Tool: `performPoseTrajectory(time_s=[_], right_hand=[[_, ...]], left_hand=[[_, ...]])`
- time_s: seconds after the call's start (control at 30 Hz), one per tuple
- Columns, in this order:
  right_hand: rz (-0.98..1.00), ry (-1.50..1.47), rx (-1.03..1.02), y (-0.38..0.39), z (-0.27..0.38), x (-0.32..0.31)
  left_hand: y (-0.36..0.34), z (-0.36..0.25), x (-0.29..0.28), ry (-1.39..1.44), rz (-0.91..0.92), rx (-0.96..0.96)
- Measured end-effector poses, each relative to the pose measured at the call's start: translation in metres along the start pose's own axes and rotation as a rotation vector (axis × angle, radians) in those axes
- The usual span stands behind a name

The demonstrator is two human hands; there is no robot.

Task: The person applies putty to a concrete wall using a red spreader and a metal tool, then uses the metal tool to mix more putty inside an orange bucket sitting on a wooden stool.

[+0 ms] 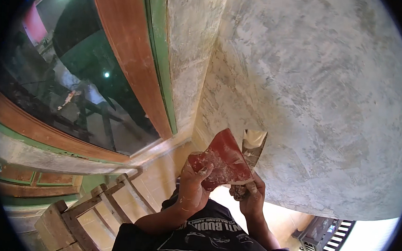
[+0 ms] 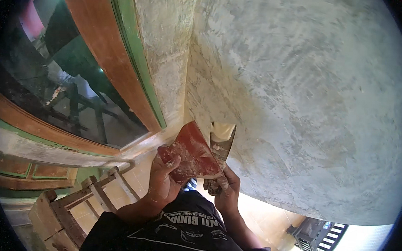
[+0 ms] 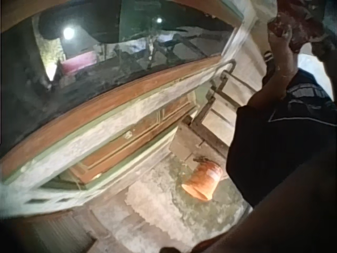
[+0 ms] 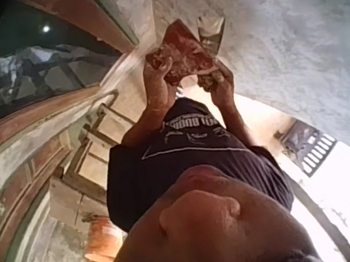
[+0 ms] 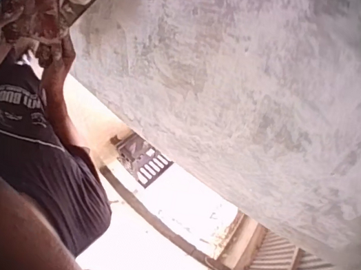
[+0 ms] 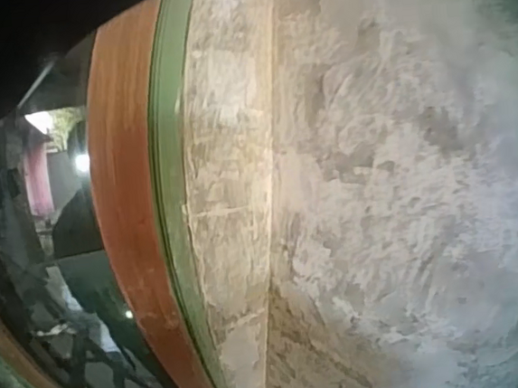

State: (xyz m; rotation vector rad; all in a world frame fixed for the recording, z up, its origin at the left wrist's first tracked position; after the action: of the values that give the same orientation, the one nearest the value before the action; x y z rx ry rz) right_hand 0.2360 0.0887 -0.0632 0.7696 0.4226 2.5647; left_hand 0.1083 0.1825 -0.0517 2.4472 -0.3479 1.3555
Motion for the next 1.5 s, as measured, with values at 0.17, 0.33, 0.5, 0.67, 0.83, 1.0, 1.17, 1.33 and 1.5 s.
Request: performPoseTrajectory(time_s=[0.17,0.33,0.5,0.67,0.83,1.0,1.17,1.33,1.5], right_hand=[[-0.094,0.067,-0.012,-0.012,0.003,0.009],[-0.078,0.184,-0.174,-0.024,0.006,0.043],[-0.096,0.159,-0.227,-0.033,0.01,0.064],[-0.095,0.465,-0.261,-0.032,0.008,0.068],[-0.175,0.469,-0.371,-0.028,0.005,0.081],[-0.206,0.364,-0.499,-0.026,0.001,0.077],[-0.024,0.019,-0.112,-0.015,0.015,0.083],[0.075,0.13,-0.097,-0.002,0.022,0.064],[0.124,-0.018,-0.011,-0.006,0.013,0.062]], left_hand=[[-0.015,-0.024,-0.006,0.077,0.018,-0.114],[-0.025,-0.03,-0.005,0.087,-0.019,-0.126],[-0.026,-0.042,-0.001,0.103,0.007,-0.066],[-0.028,-0.045,0.0,0.101,0.06,-0.121],[-0.033,-0.053,0.011,0.135,0.088,-0.134],[-0.047,-0.061,0.009,0.096,0.148,-0.085],[-0.064,-0.081,0.0,-0.03,0.208,-0.023],[-0.086,-0.092,0.002,-0.053,0.218,0.065],[-0.086,-0.085,0.003,-0.032,0.206,-0.038]])
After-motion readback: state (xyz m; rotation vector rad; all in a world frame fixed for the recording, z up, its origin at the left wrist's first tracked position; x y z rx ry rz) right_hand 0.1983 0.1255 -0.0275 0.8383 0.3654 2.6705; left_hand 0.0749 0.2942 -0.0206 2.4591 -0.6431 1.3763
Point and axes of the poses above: each hand's wrist, its own y-axis away from the middle knuckle, its own x-axis out of the palm, z = x × y, the point moved 4 cm from there along -y, towards the middle knuckle, and after that the axes turned 12 degrees about x, right-handed, at the moved point
